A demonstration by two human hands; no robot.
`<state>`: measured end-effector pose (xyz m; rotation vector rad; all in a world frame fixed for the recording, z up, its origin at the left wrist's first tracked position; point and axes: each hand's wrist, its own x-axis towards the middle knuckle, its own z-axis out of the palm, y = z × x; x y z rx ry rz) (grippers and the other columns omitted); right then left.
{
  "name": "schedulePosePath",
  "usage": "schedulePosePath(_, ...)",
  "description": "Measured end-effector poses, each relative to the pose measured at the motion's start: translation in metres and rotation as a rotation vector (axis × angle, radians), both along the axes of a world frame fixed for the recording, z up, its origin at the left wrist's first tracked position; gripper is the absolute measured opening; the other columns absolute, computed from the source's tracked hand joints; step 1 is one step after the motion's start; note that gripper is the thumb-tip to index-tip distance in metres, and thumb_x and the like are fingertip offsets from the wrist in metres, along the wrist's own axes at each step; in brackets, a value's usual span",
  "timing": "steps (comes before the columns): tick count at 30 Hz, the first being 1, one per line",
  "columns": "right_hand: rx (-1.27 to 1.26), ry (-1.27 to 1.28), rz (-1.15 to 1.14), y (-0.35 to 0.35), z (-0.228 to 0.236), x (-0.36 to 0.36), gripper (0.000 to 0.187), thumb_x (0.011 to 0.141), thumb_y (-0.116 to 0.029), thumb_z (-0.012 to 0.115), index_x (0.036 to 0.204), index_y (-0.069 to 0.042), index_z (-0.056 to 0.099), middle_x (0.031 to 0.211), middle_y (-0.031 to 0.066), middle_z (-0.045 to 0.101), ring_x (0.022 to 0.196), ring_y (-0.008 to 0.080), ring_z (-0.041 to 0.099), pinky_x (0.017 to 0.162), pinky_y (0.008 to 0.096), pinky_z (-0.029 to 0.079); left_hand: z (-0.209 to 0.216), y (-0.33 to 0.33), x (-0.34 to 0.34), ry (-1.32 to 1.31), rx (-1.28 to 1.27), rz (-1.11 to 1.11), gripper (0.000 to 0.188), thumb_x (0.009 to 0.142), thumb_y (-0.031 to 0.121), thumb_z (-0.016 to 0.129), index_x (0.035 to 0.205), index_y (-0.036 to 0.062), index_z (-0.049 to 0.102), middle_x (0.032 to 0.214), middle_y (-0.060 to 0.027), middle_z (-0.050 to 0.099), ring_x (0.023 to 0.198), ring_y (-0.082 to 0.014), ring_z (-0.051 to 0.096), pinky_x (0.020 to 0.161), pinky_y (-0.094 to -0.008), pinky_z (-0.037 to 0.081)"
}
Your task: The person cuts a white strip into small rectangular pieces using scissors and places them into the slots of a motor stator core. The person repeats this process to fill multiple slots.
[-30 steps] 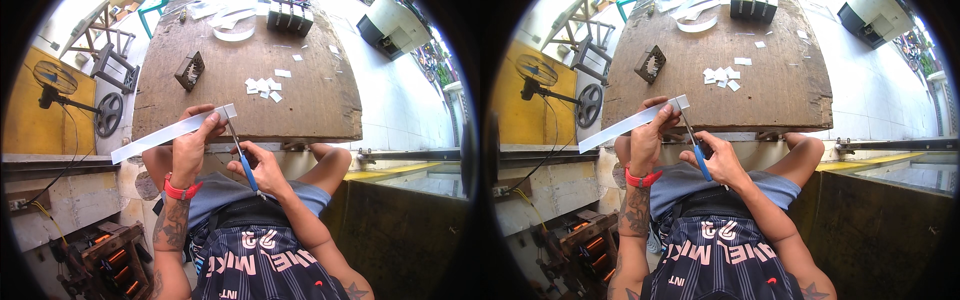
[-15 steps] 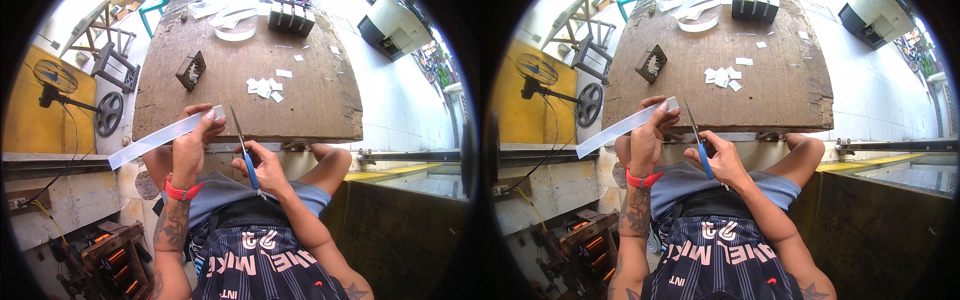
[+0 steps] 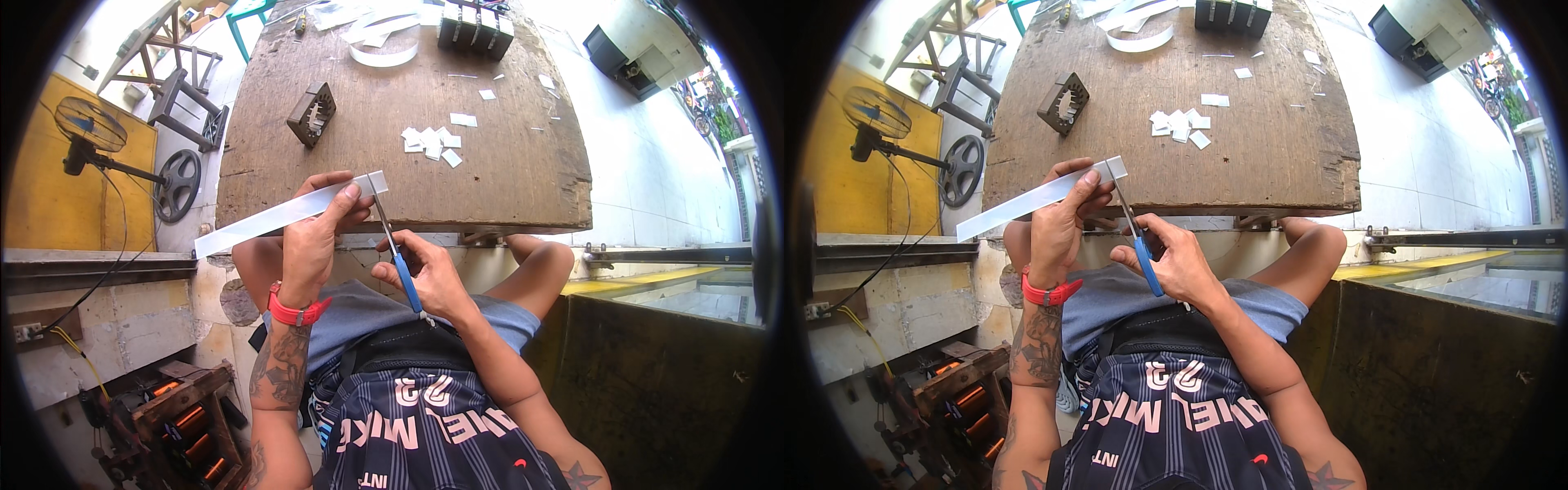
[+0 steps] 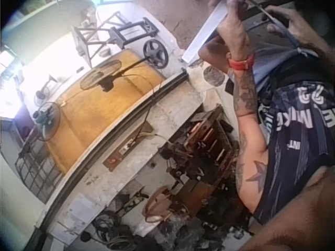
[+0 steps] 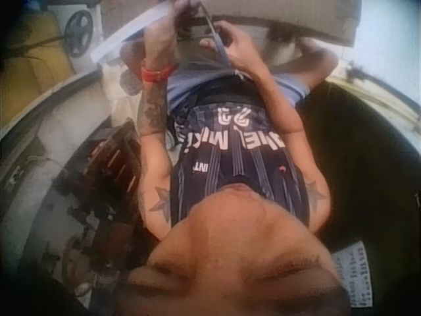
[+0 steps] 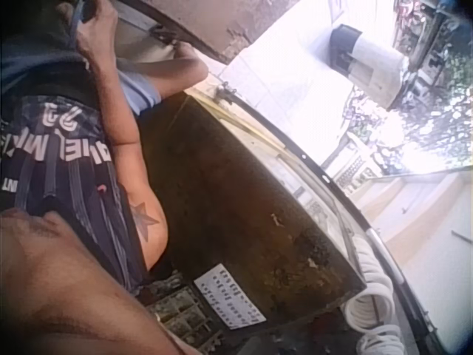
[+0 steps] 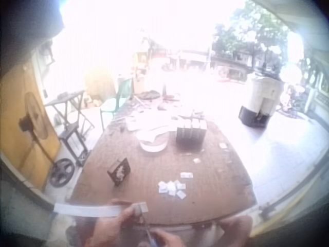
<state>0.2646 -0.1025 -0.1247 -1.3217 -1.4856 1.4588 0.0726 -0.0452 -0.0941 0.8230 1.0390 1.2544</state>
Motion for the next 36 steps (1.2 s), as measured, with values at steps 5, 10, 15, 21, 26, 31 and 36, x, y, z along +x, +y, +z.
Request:
schedulePosePath(5,0.019,0.019,-0.004,0.001,0.002,0.000,0.042,0.092,-0.034,0.087,0.115,-0.003,0.070,0.083,-0.0036,0.062,0.072,0.0041,0.053,0.065,0.0227,0.044,0.001,0.001,0.001,0.003,0.000,-0.001,0.033,0.102,0.010,0.072,0.130,-0.0034,0.061,0.114,-0.0167,0.073,0.101,-0.0207,0.077,0.087,-0.0281,0.065)
schedulePosePath(10,-0.026,0.034,-0.009,0.002,0.004,-0.002,0.040,0.092,-0.031,0.087,0.114,-0.003,0.069,0.083,-0.0028,0.062,0.073,0.0040,0.054,0.065,0.0223,0.045,0.002,0.001,0.002,0.004,-0.004,-0.001,0.033,0.102,0.010,0.072,0.130,-0.0038,0.060,0.115,-0.0169,0.073,0.101,-0.0210,0.077,0.087,-0.0287,0.066)
schedulePosePath(15,-0.142,0.125,-0.021,0.000,0.000,-0.003,0.037,0.093,-0.027,0.087,0.114,-0.003,0.069,0.085,-0.0023,0.063,0.075,0.0039,0.055,0.066,0.0219,0.046,0.003,0.001,0.003,0.020,-0.003,0.006,0.033,0.102,0.012,0.073,0.128,-0.0035,0.061,0.112,-0.0148,0.073,0.098,-0.0203,0.077,0.086,-0.0299,0.066)
schedulePosePath(21,-0.016,0.004,-0.049,-0.002,-0.002,0.003,0.042,0.093,-0.033,0.086,0.117,-0.003,0.069,0.086,-0.0048,0.060,0.076,0.0039,0.053,0.066,0.0220,0.044,0.006,0.003,-0.003,-0.110,-0.017,0.097,0.032,0.102,0.016,0.074,0.126,-0.0018,0.062,0.113,-0.0132,0.072,0.096,-0.0214,0.077,0.083,-0.0304,0.066)
schedulePosePath(26,-0.003,0.059,-0.032,-0.005,-0.001,0.004,0.044,0.092,-0.035,0.087,0.118,-0.004,0.069,0.085,-0.0054,0.059,0.075,0.0040,0.052,0.066,0.0218,0.043,0.005,0.002,-0.002,0.062,-0.014,0.097,0.033,0.100,0.015,0.076,0.125,-0.0012,0.063,0.113,-0.0135,0.073,0.096,-0.0213,0.077,0.080,-0.0282,0.065)
schedulePosePath(31,0.013,0.043,-0.018,-0.005,-0.004,0.001,0.049,0.090,-0.039,0.087,0.117,-0.003,0.069,0.081,-0.0033,0.060,0.072,0.0054,0.051,0.065,0.0243,0.043,0.001,0.002,0.002,0.027,-0.013,0.097,0.035,0.099,0.015,0.078,0.126,-0.0015,0.062,0.111,-0.0140,0.073,0.095,-0.0205,0.077,0.080,-0.0274,0.065)
schedulePosePath(36,-0.007,0.050,-0.010,-0.001,-0.004,-0.001,0.043,0.092,-0.034,0.087,0.117,-0.003,0.069,0.084,-0.0051,0.060,0.073,0.0033,0.051,0.065,0.0222,0.043,-0.003,0.000,0.008,0.020,-0.007,0.089,0.036,0.099,0.015,0.079,0.125,-0.0025,0.062,0.110,-0.0145,0.074,0.095,-0.0202,0.078,0.080,-0.0274,0.065)
